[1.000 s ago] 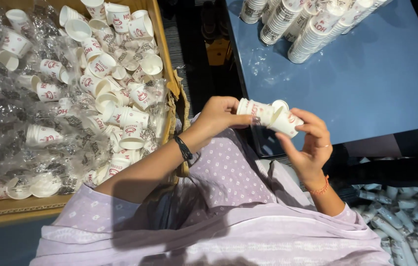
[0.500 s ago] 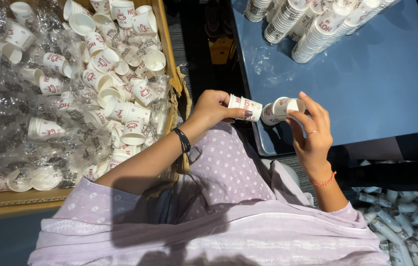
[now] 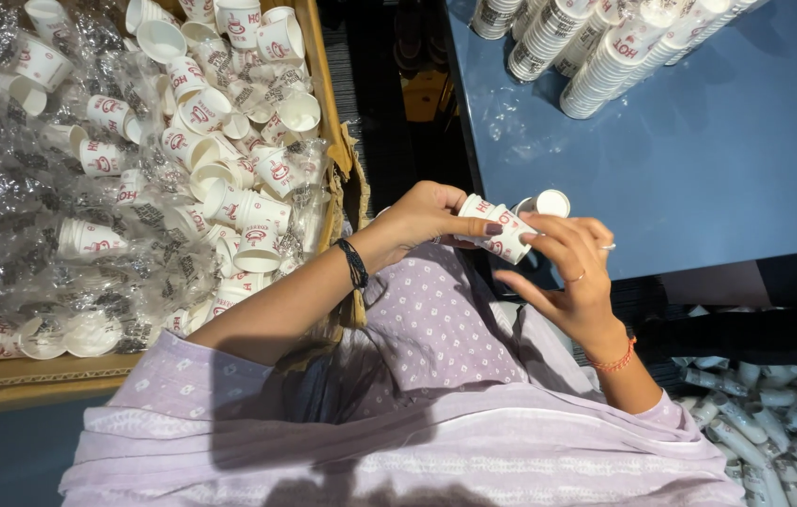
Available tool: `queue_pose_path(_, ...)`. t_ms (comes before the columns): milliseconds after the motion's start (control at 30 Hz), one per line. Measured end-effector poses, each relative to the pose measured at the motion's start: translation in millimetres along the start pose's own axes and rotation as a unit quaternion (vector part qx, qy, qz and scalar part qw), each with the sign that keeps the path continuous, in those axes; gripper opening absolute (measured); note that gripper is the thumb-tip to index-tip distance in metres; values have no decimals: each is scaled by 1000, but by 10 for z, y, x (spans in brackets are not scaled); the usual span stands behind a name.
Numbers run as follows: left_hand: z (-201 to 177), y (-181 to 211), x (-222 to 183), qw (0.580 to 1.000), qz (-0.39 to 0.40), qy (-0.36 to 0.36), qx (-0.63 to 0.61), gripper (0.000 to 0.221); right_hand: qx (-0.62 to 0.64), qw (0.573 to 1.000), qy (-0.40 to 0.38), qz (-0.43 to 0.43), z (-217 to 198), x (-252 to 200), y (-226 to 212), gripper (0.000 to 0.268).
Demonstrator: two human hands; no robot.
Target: Taking paper cups from a box and placing them into stacks or plastic sleeves.
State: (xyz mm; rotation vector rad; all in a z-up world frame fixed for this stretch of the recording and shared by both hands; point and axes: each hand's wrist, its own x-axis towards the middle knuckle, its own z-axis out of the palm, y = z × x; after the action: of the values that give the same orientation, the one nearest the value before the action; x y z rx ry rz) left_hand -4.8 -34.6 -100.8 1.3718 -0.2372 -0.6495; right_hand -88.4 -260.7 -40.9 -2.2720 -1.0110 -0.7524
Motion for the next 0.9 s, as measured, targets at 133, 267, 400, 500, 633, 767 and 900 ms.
queue_pose_path(133, -36, -8, 23, 998, -1, -5, -59, 30, 68, 995, 34, 59, -18, -163, 112, 48)
queue_pose_path(267, -100, -51, 77, 993, 9, 56, -108, 26, 10, 990, 82, 111, -175, -75, 104, 47)
queue_pose_path(400, -83, 53, 7, 994, 15, 97, -47, 24, -69, 985, 18, 154, -165, -56, 171, 41)
queue_pose_path(500, -67, 89, -24, 995, 9, 95, -22, 25, -106, 982, -39, 154, -116, -78, 238, 35)
queue_pose_path(633, -48, 46, -7, 997, 27, 71, 9, 28, -97, 987, -13, 128, -84, 40, 41, 47)
queue_pose_path(767, 55, 107, -69, 999, 7, -22, 23, 32, 44, 998, 5, 45, 44, -78, -54, 65)
queue_pose_path(900, 107, 155, -93, 995, -32, -96, -25, 33, 211, 973, 54, 79, 129, -268, 30, 60)
